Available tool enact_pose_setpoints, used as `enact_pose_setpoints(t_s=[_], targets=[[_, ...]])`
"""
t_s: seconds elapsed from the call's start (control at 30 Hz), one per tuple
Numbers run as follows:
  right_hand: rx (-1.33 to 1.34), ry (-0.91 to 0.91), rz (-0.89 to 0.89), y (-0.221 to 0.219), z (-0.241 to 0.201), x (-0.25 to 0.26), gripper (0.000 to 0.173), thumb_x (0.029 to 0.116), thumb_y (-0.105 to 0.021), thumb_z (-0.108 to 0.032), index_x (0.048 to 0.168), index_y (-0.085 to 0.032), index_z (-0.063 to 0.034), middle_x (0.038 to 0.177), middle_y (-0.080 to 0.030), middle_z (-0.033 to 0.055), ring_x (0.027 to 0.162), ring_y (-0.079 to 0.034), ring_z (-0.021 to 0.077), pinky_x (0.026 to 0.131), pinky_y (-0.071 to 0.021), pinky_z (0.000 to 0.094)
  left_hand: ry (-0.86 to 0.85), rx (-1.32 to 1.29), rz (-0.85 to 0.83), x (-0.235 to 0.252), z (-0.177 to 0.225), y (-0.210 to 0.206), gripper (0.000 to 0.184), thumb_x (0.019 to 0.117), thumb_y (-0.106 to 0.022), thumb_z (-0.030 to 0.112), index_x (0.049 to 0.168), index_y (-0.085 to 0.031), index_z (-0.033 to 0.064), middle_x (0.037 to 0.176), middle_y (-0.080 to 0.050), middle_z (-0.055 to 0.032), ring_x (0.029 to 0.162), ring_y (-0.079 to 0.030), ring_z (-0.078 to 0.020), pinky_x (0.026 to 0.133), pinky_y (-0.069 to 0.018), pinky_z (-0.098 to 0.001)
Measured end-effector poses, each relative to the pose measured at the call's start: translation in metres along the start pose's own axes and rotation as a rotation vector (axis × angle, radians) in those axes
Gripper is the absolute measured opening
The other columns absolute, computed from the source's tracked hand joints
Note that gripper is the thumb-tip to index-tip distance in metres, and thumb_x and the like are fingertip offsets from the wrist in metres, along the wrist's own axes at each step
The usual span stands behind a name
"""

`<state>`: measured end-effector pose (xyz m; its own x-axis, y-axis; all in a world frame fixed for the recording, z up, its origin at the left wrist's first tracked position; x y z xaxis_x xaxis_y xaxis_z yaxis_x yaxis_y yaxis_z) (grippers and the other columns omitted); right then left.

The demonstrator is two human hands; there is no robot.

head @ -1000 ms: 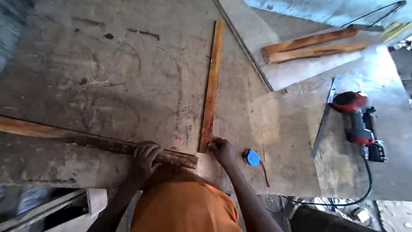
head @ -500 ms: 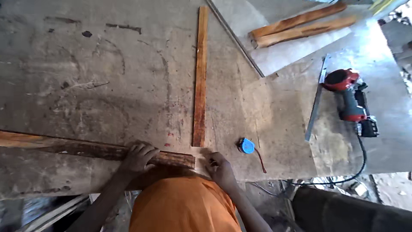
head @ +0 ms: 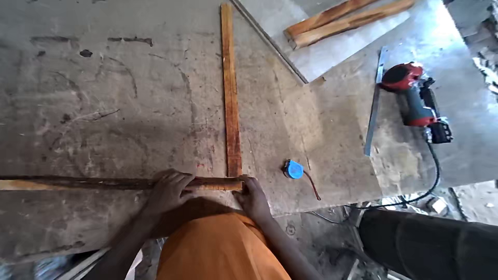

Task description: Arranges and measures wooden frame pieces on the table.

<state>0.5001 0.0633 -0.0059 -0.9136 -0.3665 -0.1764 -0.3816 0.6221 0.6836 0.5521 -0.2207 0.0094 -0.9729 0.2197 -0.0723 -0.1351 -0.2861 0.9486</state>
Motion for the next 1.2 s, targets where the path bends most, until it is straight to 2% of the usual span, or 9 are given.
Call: enact_pose_setpoints(t_s=[0.13,0.23,0.3,0.5,0.63,0.73,0.83,1.07,1.2], targets=[[-0.029,0.014,-0.007,-0.001,0.003,0.007,0.043,0.0865,-0.080,-0.015,0.127,-0.066,-0.0118,0.125,-0.066,0.0093,0.103,-0.068,0.0247,0.087,-0.0600,0.0496,0.172,0.165,-0.036,-0.019,-0.033,-0.005,0.067,0.0802,-0.083,0.054,0.137,-0.064,0.0241,0.125,-0.071,-0.0022,0.118,-0.065,-0.0238,0.104,-0.0503,-0.0496],[-0.041,0.035,-0.002,0.003,0.001,0.007,0.042,0.0873,-0.078,-0.011,0.127,-0.066,-0.0092,0.123,-0.065,0.0111,0.100,-0.069,0.0259,0.085,-0.0605,0.0501,0.075,0.195,0.082,-0.028,-0.045,0.000,0.054,0.0856,-0.071,0.064,0.117,-0.073,0.0198,0.108,-0.073,-0.0032,0.104,-0.069,-0.0237,0.094,-0.0556,-0.0467],[-0.040,0.051,0.047,0.014,-0.005,0.007,0.044,0.0902,-0.074,-0.009,0.133,-0.063,-0.0073,0.123,-0.065,0.0134,0.098,-0.069,0.0269,0.083,-0.0609,0.0498,-0.009,0.177,0.146,-0.022,-0.038,0.016,0.052,0.0908,-0.066,0.062,0.113,-0.074,0.0153,0.103,-0.072,-0.0056,0.098,-0.069,-0.0252,0.088,-0.0564,-0.0467],[-0.013,0.020,0.057,0.043,-0.013,0.045,0.037,0.0907,-0.074,-0.004,0.126,-0.064,-0.0022,0.116,-0.066,0.0169,0.100,-0.070,0.0293,0.090,-0.0601,0.0488,-0.031,0.124,0.136,0.014,-0.022,0.045,0.048,0.0916,-0.073,0.050,0.114,-0.073,0.0073,0.099,-0.070,-0.0117,0.095,-0.070,-0.0299,0.086,-0.0579,-0.0483],[-0.060,-0.027,-0.035,0.040,-0.003,0.051,0.025,0.0912,-0.072,-0.005,0.115,-0.066,-0.0010,0.113,-0.066,0.0168,0.098,-0.069,0.0306,0.088,-0.0592,0.0511,-0.020,0.166,0.075,0.021,-0.022,0.034,0.047,0.0875,-0.079,0.048,0.116,-0.074,0.0104,0.101,-0.071,-0.0102,0.096,-0.070,-0.0294,0.088,-0.0571,-0.0502],[-0.066,-0.040,-0.041,0.038,-0.002,0.049,0.025,0.0927,-0.071,-0.008,0.116,-0.065,-0.0022,0.115,-0.066,0.0168,0.097,-0.070,0.0306,0.087,-0.0598,0.0516,-0.006,0.164,0.087,0.021,-0.020,0.034,0.047,0.0874,-0.079,0.048,0.115,-0.074,0.0102,0.099,-0.071,-0.0106,0.094,-0.070,-0.0296,0.086,-0.0576,-0.0507],[-0.064,-0.013,-0.039,0.036,-0.001,0.046,0.032,0.0900,-0.076,-0.011,0.119,-0.064,-0.0025,0.116,-0.065,0.0166,0.097,-0.070,0.0296,0.086,-0.0601,0.0506,0.069,0.153,0.027,0.019,-0.024,0.034,0.049,0.0870,-0.079,0.050,0.121,-0.072,0.0163,0.106,-0.071,-0.0075,0.102,-0.069,-0.0267,0.095,-0.0551,-0.0506],[-0.095,-0.033,-0.044,0.033,0.000,0.048,0.039,0.0925,-0.076,-0.017,0.126,-0.061,-0.0045,0.123,-0.063,0.0176,0.104,-0.069,0.0327,0.088,-0.0587,0.0536,0.321,0.160,-0.095,-0.031,-0.110,0.048,0.067,0.0781,-0.089,0.042,0.138,-0.063,0.0244,0.133,-0.067,-0.0057,0.125,-0.062,-0.0306,0.105,-0.0493,-0.0588],[-0.083,-0.022,-0.036,0.032,0.000,0.046,0.040,0.0925,-0.075,-0.017,0.128,-0.061,-0.0050,0.124,-0.063,0.0177,0.103,-0.069,0.0321,0.089,-0.0591,0.0525,0.395,0.184,-0.156,-0.058,-0.161,0.059,0.069,0.0739,-0.093,0.041,0.135,-0.065,0.0271,0.132,-0.068,-0.0050,0.121,-0.065,-0.0320,0.100,-0.0511,-0.0616]])
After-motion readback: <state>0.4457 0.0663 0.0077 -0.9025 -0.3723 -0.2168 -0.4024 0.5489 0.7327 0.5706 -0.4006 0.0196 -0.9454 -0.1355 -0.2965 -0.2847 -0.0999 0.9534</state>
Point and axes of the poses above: each hand's wrist, its own x-axis towards the middle knuckle, its own y-axis out of the back of the hand, z = x × y, the point moved 7 cm from there along x, towards the middle knuckle
